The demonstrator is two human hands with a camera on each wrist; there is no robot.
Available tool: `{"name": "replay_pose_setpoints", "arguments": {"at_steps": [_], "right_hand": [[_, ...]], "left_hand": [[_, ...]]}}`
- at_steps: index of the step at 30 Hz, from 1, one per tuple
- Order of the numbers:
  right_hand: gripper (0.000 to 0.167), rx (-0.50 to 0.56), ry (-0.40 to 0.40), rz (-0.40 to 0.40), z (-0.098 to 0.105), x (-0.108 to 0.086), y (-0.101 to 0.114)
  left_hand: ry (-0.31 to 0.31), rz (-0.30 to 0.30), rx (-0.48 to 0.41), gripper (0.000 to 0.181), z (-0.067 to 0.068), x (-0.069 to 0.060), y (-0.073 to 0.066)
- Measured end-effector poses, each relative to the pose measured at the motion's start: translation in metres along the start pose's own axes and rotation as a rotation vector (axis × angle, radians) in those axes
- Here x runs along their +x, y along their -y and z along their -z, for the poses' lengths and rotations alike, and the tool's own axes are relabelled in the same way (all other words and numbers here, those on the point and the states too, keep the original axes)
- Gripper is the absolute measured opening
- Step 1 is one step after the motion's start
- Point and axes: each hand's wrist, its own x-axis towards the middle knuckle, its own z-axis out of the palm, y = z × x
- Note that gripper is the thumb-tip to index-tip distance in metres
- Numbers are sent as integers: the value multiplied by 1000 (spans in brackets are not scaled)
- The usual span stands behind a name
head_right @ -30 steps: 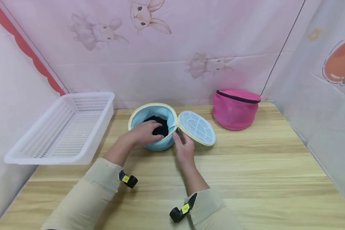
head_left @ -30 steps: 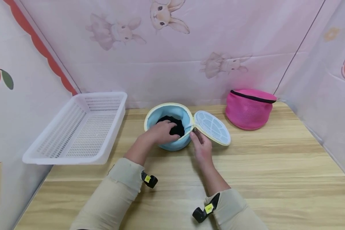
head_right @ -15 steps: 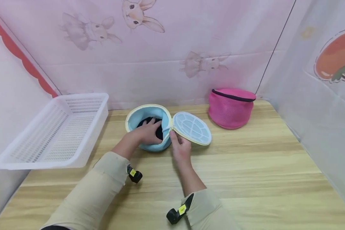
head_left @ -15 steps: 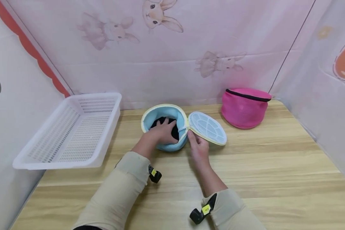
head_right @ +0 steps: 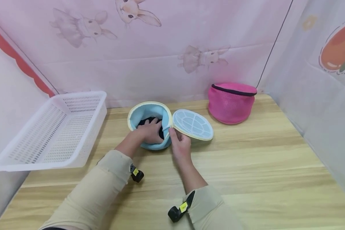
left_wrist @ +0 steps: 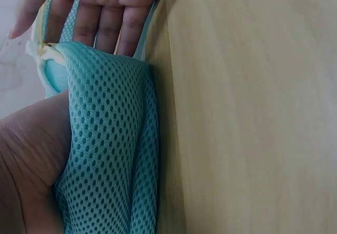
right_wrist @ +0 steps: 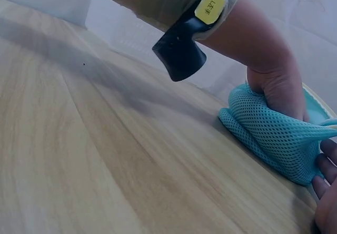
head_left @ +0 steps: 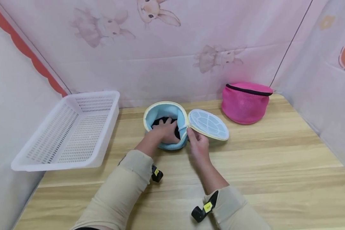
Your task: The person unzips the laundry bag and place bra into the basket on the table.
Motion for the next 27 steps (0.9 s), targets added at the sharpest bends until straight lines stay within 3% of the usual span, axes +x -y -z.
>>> {"name": "replay_pose_setpoints", "arguments": {"at_steps": [8,13,20,27], "right_hand": [[47,93,8,-38,1,2,-1],[49,73,11,-34,3,2,1],[57,-19,-41,-79,5,5,4],[48,17,-54,-72,3,4,1]], "left_hand": [[-38,2,53,82,-5,0,-10],[-79,29,99,77,-12,2,-18],[-180,-44,233,53,-20,4,-31],[-192,-82,265,42,-22,-1,-32]]}}
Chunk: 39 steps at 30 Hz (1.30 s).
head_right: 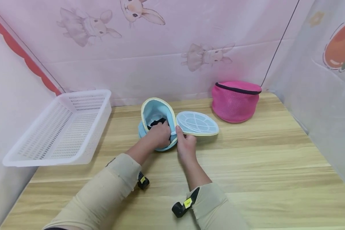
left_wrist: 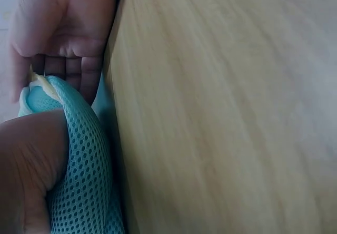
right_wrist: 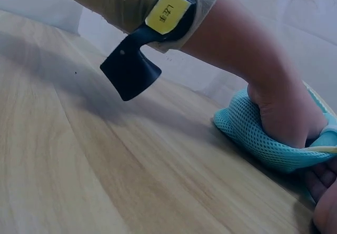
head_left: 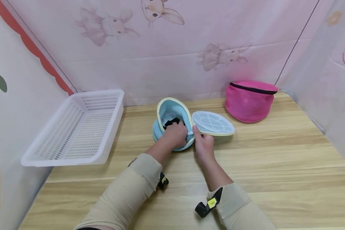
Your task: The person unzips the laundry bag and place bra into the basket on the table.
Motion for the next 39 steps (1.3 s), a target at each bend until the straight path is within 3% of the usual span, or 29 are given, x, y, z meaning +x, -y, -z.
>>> {"name": "replay_pose_setpoints", "arguments": {"at_steps": [5,9,21,26,32,39], "right_hand": [[42,-16,-22,12,0,-1,-1],[40,-10,-38,24,-1,-1,-2],[35,76,-46,32,-2,-2,-2],[34,104,-40,28,-3,-3,-2],[36,79,-30,40,-2,-4,-1],[37,52,-38,22,-2,-5,-2]], "left_hand": [[-73,-61,-14,31,-2,-2,6],[-124,-100,-76,25,-2,-4,15],[-57,-178,-427,38,4,-3,45],[-79,-183,-556,50,1,-4,58],[-94,-152,-475,66,-7,-2,55],[-17,-34,-369,82,-6,-4,40]]}}
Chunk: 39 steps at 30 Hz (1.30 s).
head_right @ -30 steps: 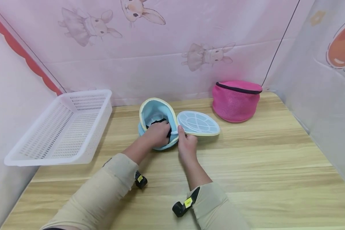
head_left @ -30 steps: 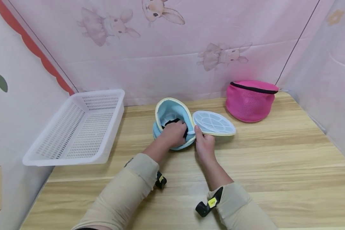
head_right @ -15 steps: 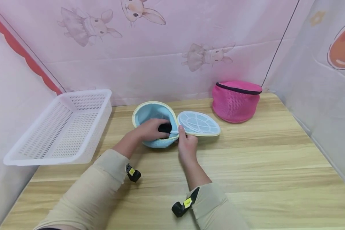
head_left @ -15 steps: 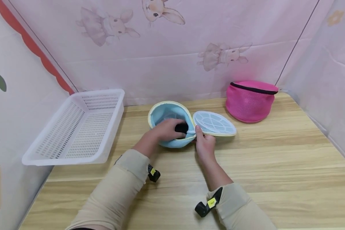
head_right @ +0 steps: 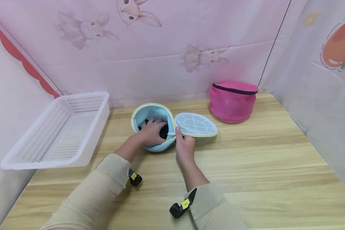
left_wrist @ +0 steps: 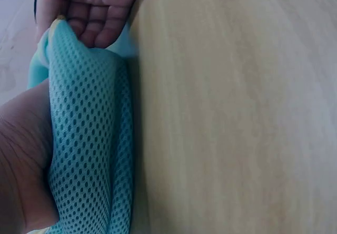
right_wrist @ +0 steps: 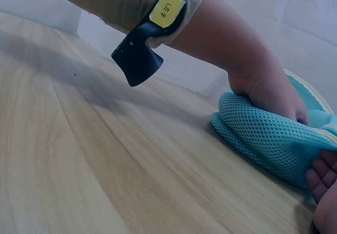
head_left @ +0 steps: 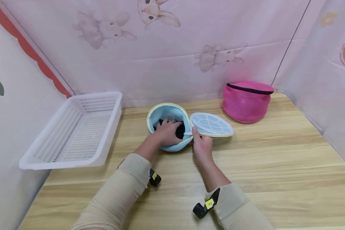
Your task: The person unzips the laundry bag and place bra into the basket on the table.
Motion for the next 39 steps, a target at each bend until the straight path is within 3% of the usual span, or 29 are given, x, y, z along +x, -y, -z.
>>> {"name": "replay_pose_setpoints", "arguments": {"at_steps": [4,9,12,23,30,39], "right_hand": [[35,-11,1,13,-1,-1,-1],[34,-32,2,15,-1,-2,0],[35,-27,13,10,-1,-2,0],[37,-37,37,-4,1,-1,0],[30,-56,35,-3,0,-10,15],[27,-56,28,9,-2,-21,29]], "left_hand": [[53,45,39,85,2,-1,-5],[155,26,66,83,8,1,-9],[172,27,58,82,10,2,-9],[56,41,97,77,4,2,-6],[-33,32,57,81,-1,2,0],[-95,-23,-23,78,-4,1,12]]}}
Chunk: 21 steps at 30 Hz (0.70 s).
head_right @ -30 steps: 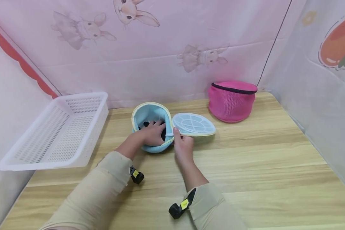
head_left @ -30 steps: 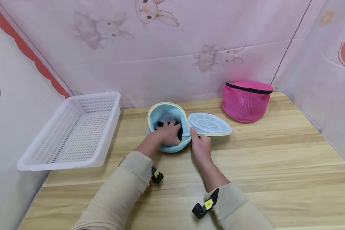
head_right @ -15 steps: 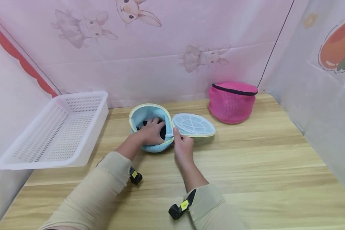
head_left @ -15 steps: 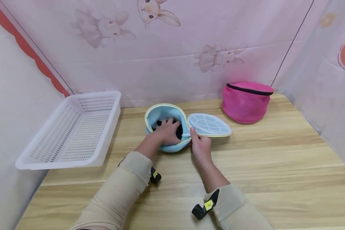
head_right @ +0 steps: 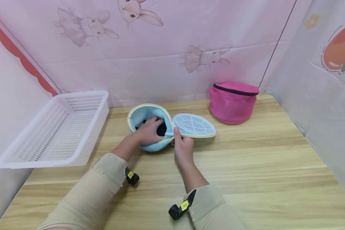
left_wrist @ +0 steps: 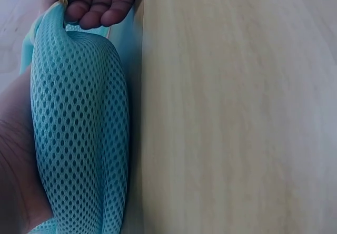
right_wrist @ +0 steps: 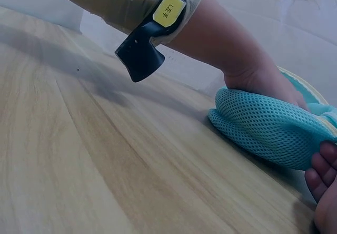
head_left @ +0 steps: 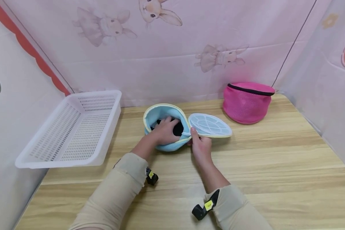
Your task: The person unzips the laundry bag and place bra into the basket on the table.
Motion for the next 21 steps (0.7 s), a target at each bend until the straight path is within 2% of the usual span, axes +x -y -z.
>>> {"name": "replay_pose_setpoints", "arguments": {"at_steps": [7,12,17,21], "right_hand": [[25,37,3,-5,1,1,-1],[23,69,5,-9,1,9,-11],[25,93,9,-9,1,19,-26],[30,91,-3,-23,1,20,-31]], "left_hand": [[-41,-1,-59,74,1,-4,3],[-78,-22,-127,70,3,-5,4],[-109,-74,-255,63,6,-5,9],[-137,-45,-374,53,6,-7,19]]}}
